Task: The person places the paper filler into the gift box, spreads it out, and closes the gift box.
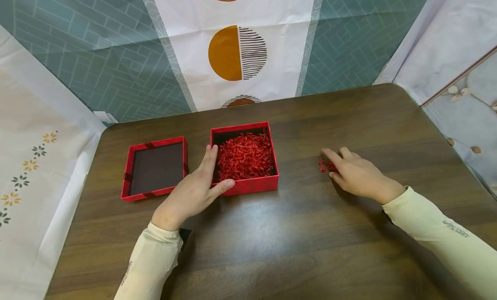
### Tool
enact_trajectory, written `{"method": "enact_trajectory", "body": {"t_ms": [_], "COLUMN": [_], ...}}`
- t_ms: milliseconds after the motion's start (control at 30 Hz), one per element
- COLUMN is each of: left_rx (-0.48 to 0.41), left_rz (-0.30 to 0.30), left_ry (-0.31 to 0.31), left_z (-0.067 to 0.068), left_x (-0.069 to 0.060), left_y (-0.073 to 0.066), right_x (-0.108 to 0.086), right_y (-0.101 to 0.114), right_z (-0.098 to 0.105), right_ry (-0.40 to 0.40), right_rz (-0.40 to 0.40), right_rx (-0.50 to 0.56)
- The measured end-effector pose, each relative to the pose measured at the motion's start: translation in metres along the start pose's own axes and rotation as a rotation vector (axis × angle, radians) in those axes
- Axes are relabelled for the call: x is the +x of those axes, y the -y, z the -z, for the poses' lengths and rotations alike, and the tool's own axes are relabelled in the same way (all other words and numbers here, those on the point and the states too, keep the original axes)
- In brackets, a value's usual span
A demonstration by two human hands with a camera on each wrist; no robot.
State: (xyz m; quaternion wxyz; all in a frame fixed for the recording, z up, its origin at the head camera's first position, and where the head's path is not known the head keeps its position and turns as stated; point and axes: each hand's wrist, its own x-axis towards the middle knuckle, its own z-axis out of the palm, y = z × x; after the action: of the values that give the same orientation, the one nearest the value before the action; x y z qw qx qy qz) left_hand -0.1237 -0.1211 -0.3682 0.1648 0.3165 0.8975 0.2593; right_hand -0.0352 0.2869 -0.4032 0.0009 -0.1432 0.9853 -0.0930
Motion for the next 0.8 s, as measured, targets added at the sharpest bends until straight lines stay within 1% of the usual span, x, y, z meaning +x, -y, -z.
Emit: {"method": "enact_trajectory", "body": {"t_ms": [67,133,267,367,467,567,700,800], "left_rx": [-0.001,0.001,0.004,0.004,0.004,0.004,0.001,0.000], "left_rz": [0.004,0.006,0.010,0.014,0.016,0.015,0.014,0.016], "left_ry": [0.001,0.002,0.005,0.005,0.007,0.007,0.007,0.009], "left_z": [0.000,0.000,0.000,0.000,-0.001,-0.001,-0.001,0.000], "left_x": [0.000,-0.001,-0.001,-0.001,-0.001,0.000,0.001,0.001], "left_y": [0.000,0.000,0.000,0.001,0.001,0.001,0.001,-0.001], "right_x": [0.001,0.001,0.003,0.003,0.003,0.002,0.000,-0.002], "right_y": [0.000,0.001,0.004,0.006,0.007,0.007,0.006,0.004], "right_z": [-0.002,-0.004,-0.007,-0.010,-0.012,-0.014,-0.014,-0.014], "right_ry": [-0.045,-0.066,-0.077,-0.096,-0.117,-0.116,-0.098,-0.109], "right_rz": [0.060,0.106,0.163,0.198,0.212,0.209,0.210,0.227], "right_rx": [-0.013,-0.029,-0.066,-0.062,-0.025,-0.006,-0.023,-0.035]}}
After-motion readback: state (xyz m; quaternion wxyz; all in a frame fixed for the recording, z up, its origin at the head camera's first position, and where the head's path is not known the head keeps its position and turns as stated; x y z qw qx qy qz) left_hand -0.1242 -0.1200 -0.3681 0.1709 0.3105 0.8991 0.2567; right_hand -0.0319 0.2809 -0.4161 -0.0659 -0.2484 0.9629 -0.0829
